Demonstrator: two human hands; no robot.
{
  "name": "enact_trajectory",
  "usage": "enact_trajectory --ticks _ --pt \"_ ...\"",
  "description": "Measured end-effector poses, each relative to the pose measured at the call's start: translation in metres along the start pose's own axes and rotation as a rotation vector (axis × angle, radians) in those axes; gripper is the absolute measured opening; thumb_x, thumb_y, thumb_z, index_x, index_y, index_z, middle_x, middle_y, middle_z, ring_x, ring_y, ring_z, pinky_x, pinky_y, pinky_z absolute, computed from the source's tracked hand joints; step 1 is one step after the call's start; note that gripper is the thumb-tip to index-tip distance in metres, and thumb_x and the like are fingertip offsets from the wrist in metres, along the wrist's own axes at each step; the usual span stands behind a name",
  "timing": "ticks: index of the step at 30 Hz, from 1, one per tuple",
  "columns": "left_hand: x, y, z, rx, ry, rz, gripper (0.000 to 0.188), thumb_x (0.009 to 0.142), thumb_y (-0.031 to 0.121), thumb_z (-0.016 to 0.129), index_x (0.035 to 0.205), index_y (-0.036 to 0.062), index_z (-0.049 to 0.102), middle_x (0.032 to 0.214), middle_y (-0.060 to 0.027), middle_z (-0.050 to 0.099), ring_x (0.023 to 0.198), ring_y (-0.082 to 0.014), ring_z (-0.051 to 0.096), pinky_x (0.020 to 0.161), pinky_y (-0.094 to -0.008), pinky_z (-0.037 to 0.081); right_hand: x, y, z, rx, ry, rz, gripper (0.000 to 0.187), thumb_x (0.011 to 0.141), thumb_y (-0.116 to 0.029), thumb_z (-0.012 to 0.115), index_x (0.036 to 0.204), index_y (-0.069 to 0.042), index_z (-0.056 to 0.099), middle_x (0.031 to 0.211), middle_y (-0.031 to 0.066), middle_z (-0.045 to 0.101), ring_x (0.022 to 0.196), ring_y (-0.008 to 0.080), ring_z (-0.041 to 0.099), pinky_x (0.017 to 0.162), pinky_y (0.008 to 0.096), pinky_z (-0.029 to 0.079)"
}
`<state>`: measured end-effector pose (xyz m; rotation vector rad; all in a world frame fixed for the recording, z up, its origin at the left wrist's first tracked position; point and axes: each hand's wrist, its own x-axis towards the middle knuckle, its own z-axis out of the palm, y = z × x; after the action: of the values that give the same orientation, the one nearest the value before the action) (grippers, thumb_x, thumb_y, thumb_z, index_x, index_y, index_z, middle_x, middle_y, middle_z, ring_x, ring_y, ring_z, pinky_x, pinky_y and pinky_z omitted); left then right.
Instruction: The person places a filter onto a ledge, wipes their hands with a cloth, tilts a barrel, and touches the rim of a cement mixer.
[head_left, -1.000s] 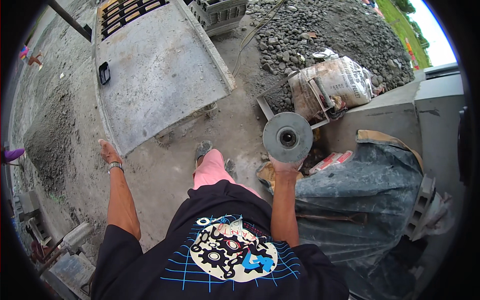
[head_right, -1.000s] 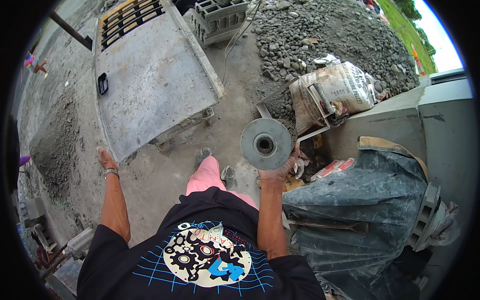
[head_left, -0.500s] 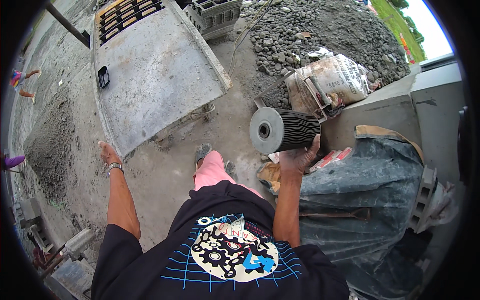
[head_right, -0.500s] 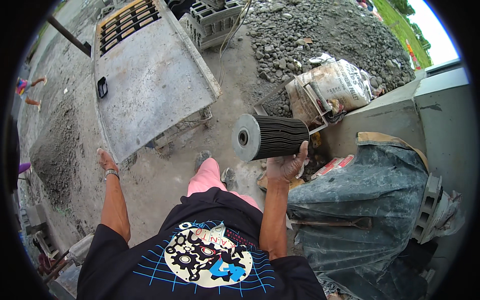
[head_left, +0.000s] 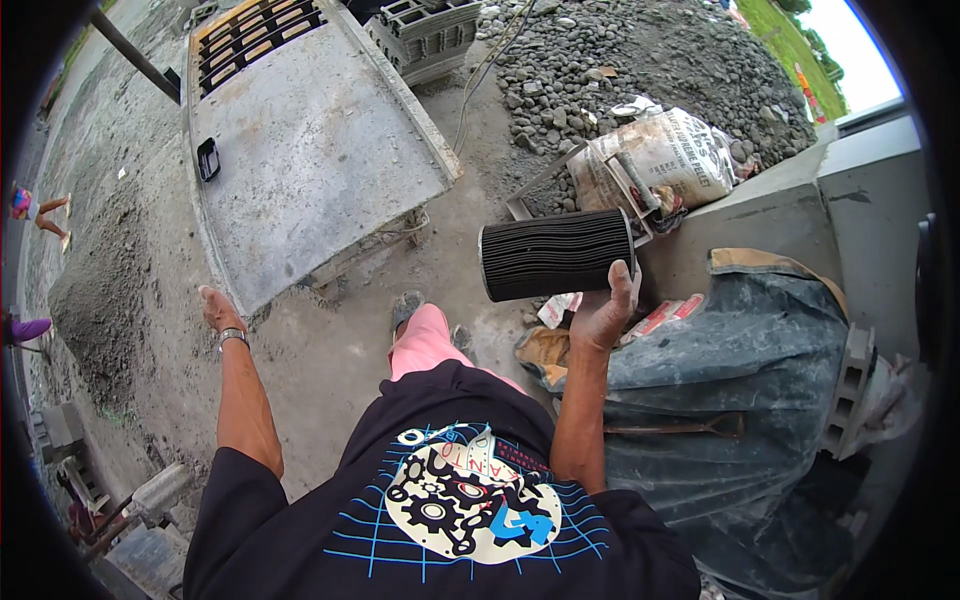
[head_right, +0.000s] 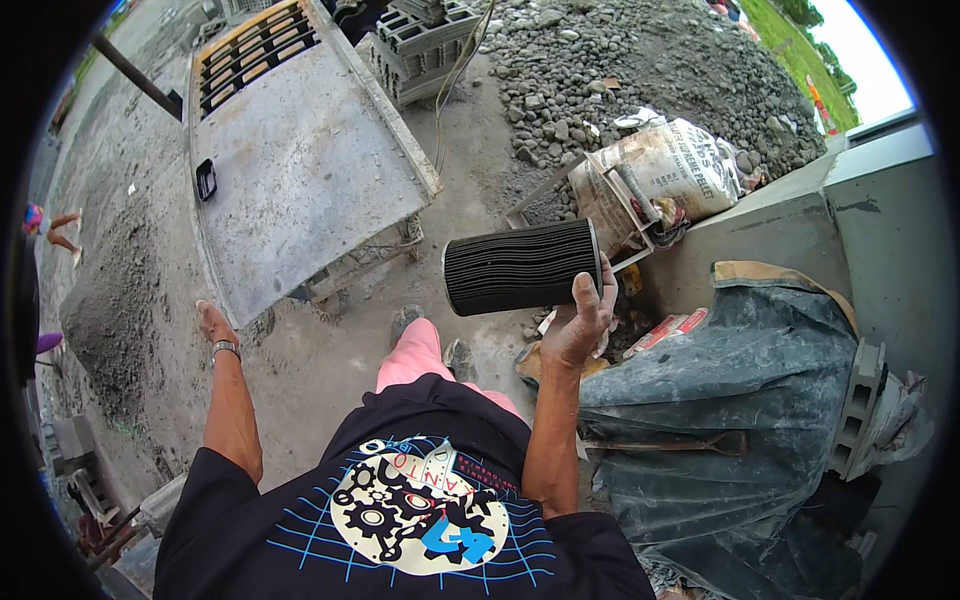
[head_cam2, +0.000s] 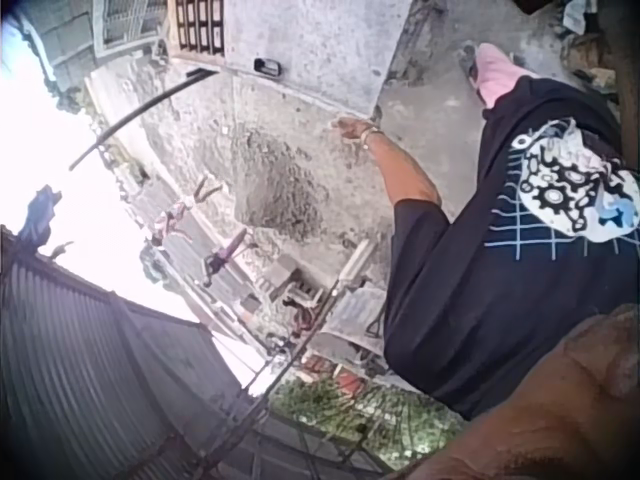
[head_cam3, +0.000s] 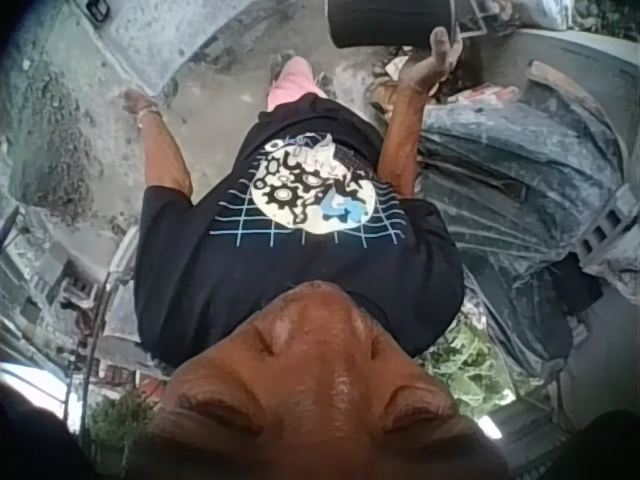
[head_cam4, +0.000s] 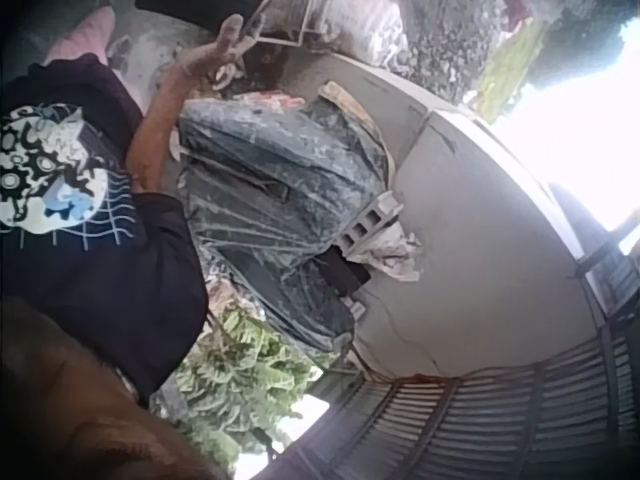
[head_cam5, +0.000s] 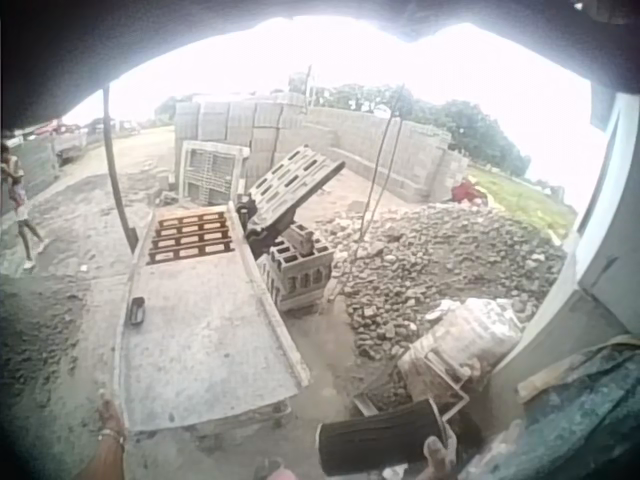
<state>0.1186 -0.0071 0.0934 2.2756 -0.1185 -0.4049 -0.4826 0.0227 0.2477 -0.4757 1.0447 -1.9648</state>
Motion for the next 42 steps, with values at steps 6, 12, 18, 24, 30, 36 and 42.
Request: enact_trajectory --ticks 6,12,18,24,30,36,42 --pt "-0.012 0.006 0.007 0.004 0.079 0.061 0.082 0.088 0.061 0.035 0.105 -0.0153 0.060 0.112 -0.0278 0.062 0.104 -0.0380 0.059 0.087 -0.0453 0.044 -0.002 -0.004 0.002 -0.009 -0.039 -0.022 0.065 0.078 -0.020 0.071 0.129 0.003 0.039 0.113 0.0132 0.057 0.101 0.0218 0.059 0.092 0.0350 0.048" --pt "-0.008 0.003 0.011 0.021 0.102 0.066 0.081 0.088 0.060 0.035 0.105 -0.0151 0.060 0.112 -0.0274 0.062 0.104 -0.0380 0.060 0.087 -0.0451 0.044 -0.003 -0.001 -0.001 0.048 -0.050 0.031 0.059 0.080 -0.028 0.068 0.127 0.001 0.046 0.115 0.0114 0.058 0.101 0.0227 0.059 0.092 0.0366 0.048" --pt "-0.015 0.005 0.015 0.008 0.067 0.051 0.080 0.089 0.060 0.035 0.107 -0.0146 0.060 0.116 -0.0277 0.060 0.106 -0.0377 0.059 0.090 -0.0448 0.044 -0.003 0.003 -0.010 0.252 -0.010 0.157 0.048 0.086 -0.033 0.064 0.122 -0.003 0.055 0.115 0.0092 0.062 0.103 0.0231 0.059 0.092 0.0379 0.046" --pt "-0.021 0.009 0.016 -0.002 0.035 0.044 0.081 0.088 0.061 0.035 0.109 -0.0139 0.060 0.120 -0.0272 0.058 0.109 -0.0376 0.058 0.092 -0.0450 0.043 0.000 0.005 -0.019 0.307 0.009 0.162 0.042 0.090 -0.033 0.057 0.120 -0.004 0.057 0.115 0.0098 0.063 0.104 0.0252 0.060 0.090 0.0410 0.048" --pt "-0.010 -0.001 0.006 -0.025 0.067 0.017 0.080 0.088 0.061 0.036 0.103 -0.0137 0.061 0.111 -0.0248 0.062 0.099 -0.0358 0.059 0.084 -0.0451 0.044 -0.002 -0.003 0.000 0.106 0.015 0.139 0.047 0.086 -0.030 0.063 0.121 -0.002 0.054 0.111 0.0085 0.062 0.101 0.0220 0.060 0.088 0.0373 0.049" --pt "-0.026 0.005 -0.008 -0.061 -0.013 -0.066 0.083 0.087 0.061 0.040 0.124 -0.0121 0.051 0.133 -0.0237 0.051 0.118 -0.0356 0.054 0.096 -0.0435 0.042 -0.005 -0.007 0.013 -0.065 0.039 0.081 0.049 0.080 -0.020 0.071 0.120 -0.001 0.050 0.103 0.0070 0.060 0.091 0.0158 0.059 0.082 0.0302 0.050" --pt "0.000 -0.021 -0.003 -0.052 0.141 0.055 0.072 0.087 0.061 0.037 0.079 -0.0087 0.057 0.084 -0.0179 0.060 0.073 -0.0283 0.052 0.067 -0.0451 0.041 -0.004 -0.007 0.017 -0.227 0.005 0.026 0.055 0.077 -0.015 0.075 0.121 0.000 0.046 0.100 0.0062 0.059 0.089 0.0117 0.056 0.084 0.0259 0.045"
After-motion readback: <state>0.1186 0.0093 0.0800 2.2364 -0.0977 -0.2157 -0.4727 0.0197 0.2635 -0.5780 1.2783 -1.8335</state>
